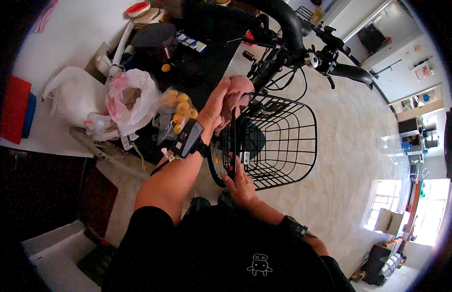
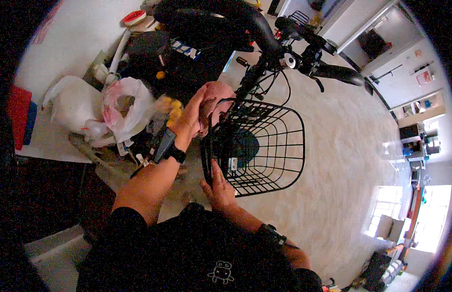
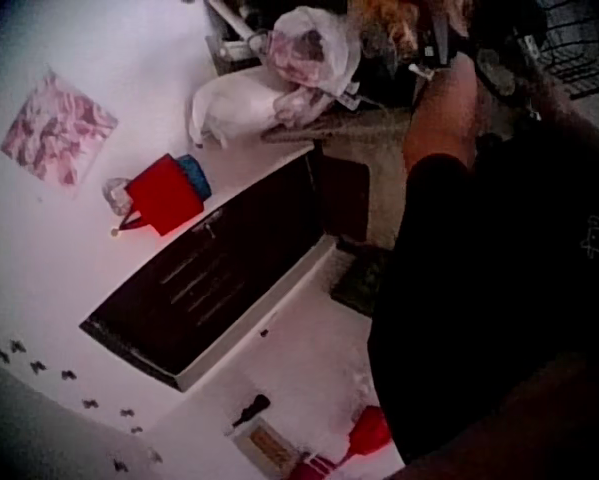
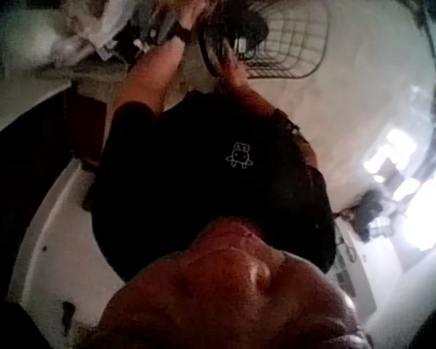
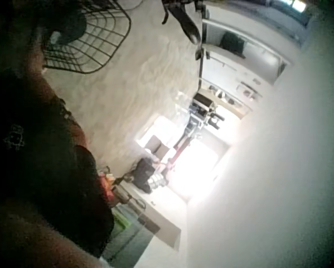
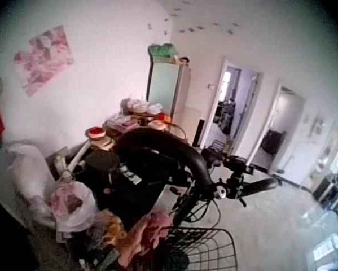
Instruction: The person wipes the handlebars, frame, seat, and rear rack of a bicycle with a cloth.
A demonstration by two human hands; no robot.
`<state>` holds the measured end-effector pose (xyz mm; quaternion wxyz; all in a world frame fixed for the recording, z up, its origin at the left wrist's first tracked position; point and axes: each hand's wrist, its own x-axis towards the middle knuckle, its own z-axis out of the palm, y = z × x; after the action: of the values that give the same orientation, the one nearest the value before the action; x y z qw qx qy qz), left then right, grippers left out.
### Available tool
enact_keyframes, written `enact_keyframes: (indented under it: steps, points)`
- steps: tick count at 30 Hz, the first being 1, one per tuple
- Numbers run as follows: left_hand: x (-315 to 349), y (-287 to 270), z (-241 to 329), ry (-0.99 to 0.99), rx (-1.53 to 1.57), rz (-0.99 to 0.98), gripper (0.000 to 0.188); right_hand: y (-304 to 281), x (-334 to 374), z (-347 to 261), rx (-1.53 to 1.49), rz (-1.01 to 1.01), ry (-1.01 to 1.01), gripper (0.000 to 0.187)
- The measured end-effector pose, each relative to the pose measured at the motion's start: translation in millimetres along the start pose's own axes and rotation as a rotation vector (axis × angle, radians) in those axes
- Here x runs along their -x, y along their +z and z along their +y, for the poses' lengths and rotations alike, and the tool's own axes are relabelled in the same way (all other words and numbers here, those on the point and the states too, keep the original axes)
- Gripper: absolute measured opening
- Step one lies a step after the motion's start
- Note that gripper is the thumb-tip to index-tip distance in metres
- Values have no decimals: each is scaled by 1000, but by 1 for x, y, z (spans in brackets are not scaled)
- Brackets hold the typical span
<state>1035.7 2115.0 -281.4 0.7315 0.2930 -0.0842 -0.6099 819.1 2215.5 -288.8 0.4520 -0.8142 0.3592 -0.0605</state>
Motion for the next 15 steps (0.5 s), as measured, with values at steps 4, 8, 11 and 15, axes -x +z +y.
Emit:
enact_keyframes:
  steps: [4,8,11,15]
  points:
    - [3,12,1,-205,-294,-180,49,-7,2,-3,-20,-19,19,69]
    - [-7,-8,4,-193,-598,-263,48,6,-7,17,-27,-6,-135,71]
    - [-17,-12,-16,-33,-591,-314,46,-11,1,5,30,32,-88,73]
    - [28,-49,-15,160,-474,-29,22,-2,-6,-4,51,-75,-5,72]
